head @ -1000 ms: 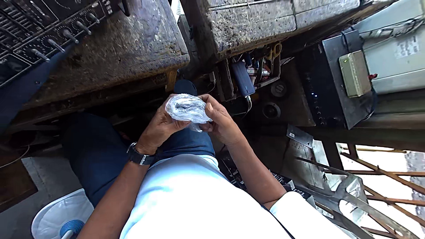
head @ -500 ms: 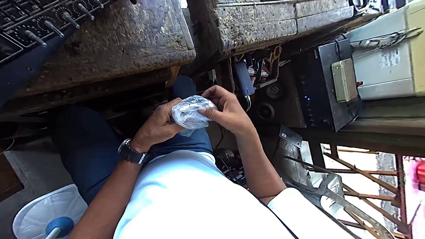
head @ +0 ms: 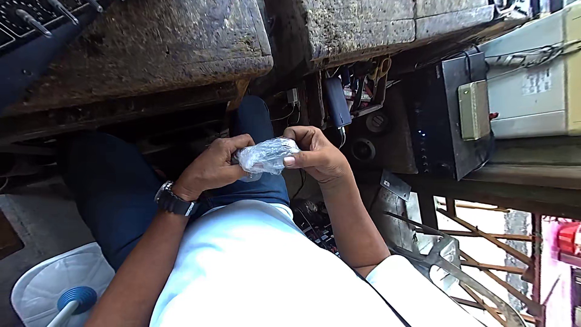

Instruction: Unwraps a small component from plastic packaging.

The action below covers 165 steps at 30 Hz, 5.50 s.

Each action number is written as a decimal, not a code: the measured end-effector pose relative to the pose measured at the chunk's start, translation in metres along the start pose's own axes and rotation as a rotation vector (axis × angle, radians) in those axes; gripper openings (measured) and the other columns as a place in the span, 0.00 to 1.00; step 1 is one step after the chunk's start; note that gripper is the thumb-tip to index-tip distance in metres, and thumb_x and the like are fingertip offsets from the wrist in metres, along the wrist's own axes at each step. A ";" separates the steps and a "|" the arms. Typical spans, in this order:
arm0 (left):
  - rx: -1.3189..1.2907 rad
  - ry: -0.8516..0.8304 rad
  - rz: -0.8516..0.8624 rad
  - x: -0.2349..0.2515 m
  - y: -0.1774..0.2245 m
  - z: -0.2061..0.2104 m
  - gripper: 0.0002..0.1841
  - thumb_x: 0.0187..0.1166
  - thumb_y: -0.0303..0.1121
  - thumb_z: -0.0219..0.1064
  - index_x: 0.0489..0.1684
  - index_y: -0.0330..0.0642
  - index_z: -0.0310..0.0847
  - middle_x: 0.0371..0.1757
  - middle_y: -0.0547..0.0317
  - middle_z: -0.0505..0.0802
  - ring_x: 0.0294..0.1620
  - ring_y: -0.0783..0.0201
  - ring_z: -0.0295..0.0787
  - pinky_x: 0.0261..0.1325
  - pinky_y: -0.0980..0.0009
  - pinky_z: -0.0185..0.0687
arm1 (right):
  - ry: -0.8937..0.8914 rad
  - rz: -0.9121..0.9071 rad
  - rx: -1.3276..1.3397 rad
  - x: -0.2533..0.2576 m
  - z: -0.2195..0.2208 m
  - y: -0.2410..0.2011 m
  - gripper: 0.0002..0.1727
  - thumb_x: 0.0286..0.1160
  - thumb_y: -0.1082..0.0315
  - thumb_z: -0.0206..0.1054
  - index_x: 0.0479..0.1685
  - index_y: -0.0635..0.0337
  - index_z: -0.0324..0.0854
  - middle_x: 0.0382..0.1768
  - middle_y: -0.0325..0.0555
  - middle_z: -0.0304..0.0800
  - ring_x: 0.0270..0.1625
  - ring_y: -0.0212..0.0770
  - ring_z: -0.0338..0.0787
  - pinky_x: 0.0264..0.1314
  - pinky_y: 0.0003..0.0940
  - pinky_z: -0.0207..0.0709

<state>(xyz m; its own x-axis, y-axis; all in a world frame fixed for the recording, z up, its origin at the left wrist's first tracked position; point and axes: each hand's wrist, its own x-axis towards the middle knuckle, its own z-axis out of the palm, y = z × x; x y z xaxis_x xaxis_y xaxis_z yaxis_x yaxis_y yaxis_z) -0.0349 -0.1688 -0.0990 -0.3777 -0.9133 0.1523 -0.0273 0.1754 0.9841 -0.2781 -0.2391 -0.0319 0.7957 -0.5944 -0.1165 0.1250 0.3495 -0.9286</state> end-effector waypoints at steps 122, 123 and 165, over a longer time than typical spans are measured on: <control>-0.099 0.136 -0.053 -0.007 0.008 -0.003 0.12 0.90 0.33 0.57 0.43 0.39 0.88 0.38 0.65 0.92 0.41 0.77 0.88 0.49 0.78 0.86 | 0.300 -0.307 -0.520 -0.008 0.009 0.015 0.07 0.72 0.77 0.75 0.43 0.72 0.85 0.32 0.43 0.89 0.29 0.26 0.83 0.32 0.21 0.79; -0.090 0.143 -0.017 -0.006 0.006 -0.001 0.10 0.88 0.30 0.60 0.45 0.37 0.88 0.39 0.64 0.92 0.41 0.77 0.88 0.49 0.78 0.86 | 0.294 -0.302 -0.540 -0.008 0.011 0.016 0.11 0.70 0.78 0.75 0.48 0.73 0.84 0.31 0.44 0.88 0.27 0.26 0.80 0.29 0.22 0.76; -0.082 0.293 -0.065 -0.002 -0.004 0.003 0.07 0.86 0.28 0.63 0.48 0.35 0.86 0.42 0.59 0.93 0.44 0.71 0.90 0.52 0.73 0.88 | 0.472 -0.394 -0.909 -0.008 0.026 0.012 0.09 0.75 0.71 0.74 0.44 0.70 0.86 0.22 0.40 0.83 0.20 0.26 0.73 0.19 0.22 0.67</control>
<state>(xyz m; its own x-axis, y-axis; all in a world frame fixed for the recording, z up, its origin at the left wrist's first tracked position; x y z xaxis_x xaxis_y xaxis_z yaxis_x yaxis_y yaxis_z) -0.0372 -0.1662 -0.1034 -0.0944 -0.9908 0.0970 0.0368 0.0939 0.9949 -0.2672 -0.2114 -0.0327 0.4647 -0.8324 0.3020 -0.3177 -0.4750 -0.8206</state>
